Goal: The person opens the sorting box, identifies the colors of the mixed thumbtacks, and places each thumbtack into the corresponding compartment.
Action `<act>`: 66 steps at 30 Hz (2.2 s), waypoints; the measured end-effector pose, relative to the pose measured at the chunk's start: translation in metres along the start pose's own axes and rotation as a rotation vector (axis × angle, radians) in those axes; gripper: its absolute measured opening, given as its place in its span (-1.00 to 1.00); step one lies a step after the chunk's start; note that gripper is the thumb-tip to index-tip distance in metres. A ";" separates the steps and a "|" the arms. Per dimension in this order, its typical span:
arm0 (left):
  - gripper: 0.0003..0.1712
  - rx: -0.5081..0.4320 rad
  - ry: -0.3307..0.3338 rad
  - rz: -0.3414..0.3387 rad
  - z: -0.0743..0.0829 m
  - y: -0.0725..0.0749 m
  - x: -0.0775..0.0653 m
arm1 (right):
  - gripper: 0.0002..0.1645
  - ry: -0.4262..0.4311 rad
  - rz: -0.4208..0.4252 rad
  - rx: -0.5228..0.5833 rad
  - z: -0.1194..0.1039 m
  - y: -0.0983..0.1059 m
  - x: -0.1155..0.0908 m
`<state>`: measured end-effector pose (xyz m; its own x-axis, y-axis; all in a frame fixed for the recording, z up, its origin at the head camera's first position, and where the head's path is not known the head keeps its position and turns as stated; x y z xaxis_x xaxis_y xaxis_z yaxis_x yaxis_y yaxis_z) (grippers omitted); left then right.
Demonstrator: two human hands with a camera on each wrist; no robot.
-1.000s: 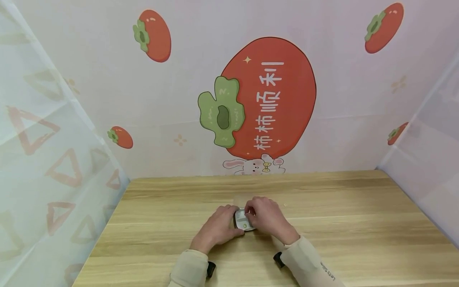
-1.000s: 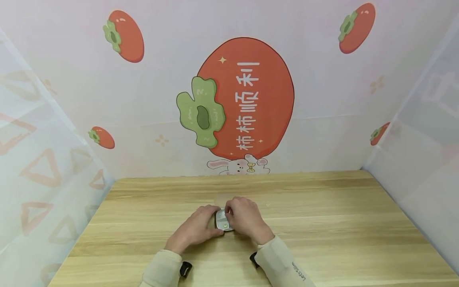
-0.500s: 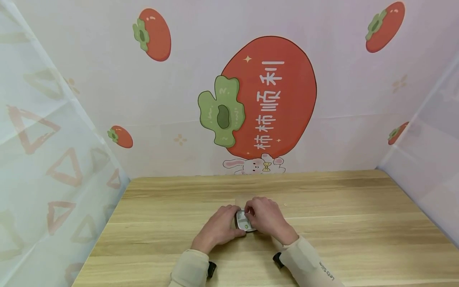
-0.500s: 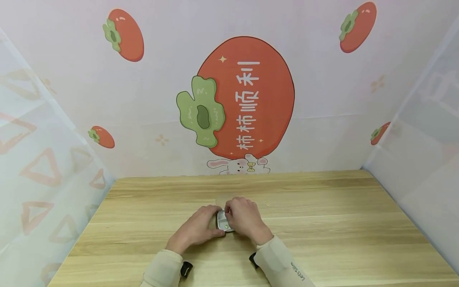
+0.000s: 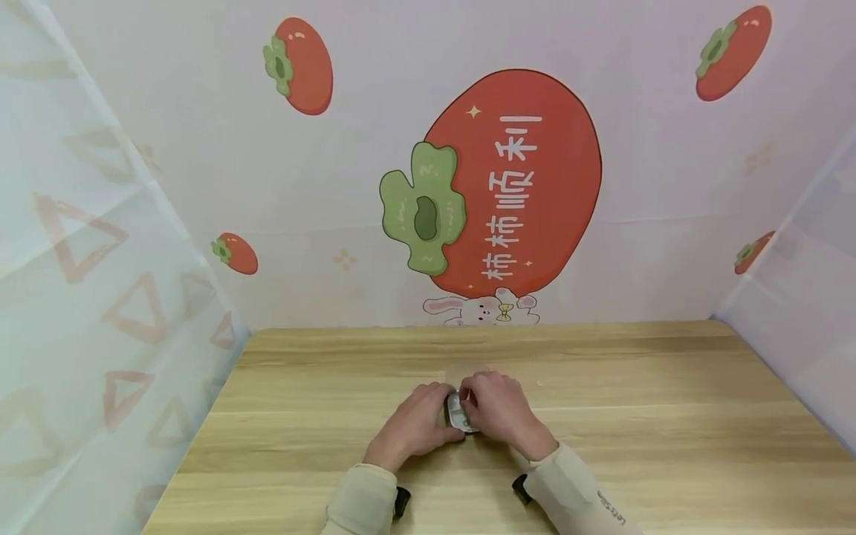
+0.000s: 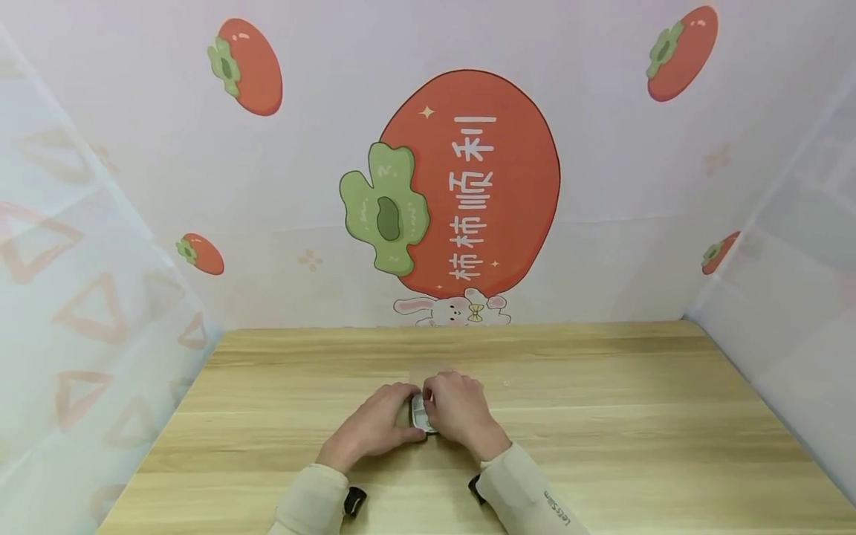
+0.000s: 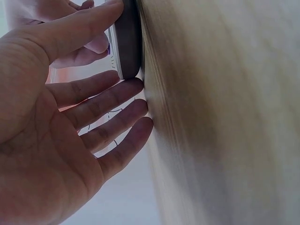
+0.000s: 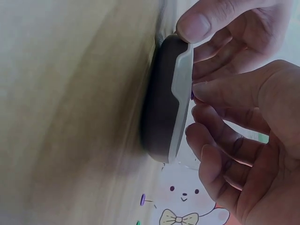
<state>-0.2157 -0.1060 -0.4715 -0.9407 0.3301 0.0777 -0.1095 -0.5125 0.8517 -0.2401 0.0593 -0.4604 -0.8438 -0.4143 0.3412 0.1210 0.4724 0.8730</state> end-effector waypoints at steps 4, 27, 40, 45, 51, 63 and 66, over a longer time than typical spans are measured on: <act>-0.34 -0.005 0.001 -0.002 0.001 0.000 0.000 | -0.86 0.002 0.000 -0.004 0.001 0.000 0.000; -0.33 -0.009 0.007 0.001 0.001 0.000 0.002 | -0.86 0.001 -0.011 -0.027 0.002 0.001 0.005; -0.34 -0.005 0.013 -0.002 0.001 -0.002 0.002 | -0.92 -0.013 -0.020 -0.023 0.004 0.000 0.004; -0.36 -0.016 0.023 -0.005 0.001 -0.003 0.002 | -0.94 -0.028 -0.022 -0.015 0.007 0.002 0.000; -0.23 -0.027 0.047 -0.009 0.002 -0.005 0.001 | -0.92 -0.060 -0.037 -0.004 0.012 0.005 -0.006; -0.18 -0.006 0.087 0.028 0.006 -0.006 0.002 | -0.89 -0.168 -0.007 0.055 0.043 0.041 -0.008; -0.18 -0.008 0.097 0.027 0.007 -0.005 0.002 | -0.91 -0.168 0.012 0.063 0.056 0.053 -0.008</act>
<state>-0.2152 -0.0973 -0.4724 -0.9699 0.2382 0.0497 -0.0860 -0.5268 0.8456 -0.2563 0.1308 -0.4361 -0.9187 -0.2749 0.2838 0.1030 0.5267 0.8438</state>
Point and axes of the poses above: each hand's wrist, its own x-axis towards the middle knuckle, its own y-axis out of the back of the hand, z = x × y, the point moved 1 cm from there along x, towards the middle knuckle, and after that the axes turned 6 degrees about z, right-handed, at the moved point
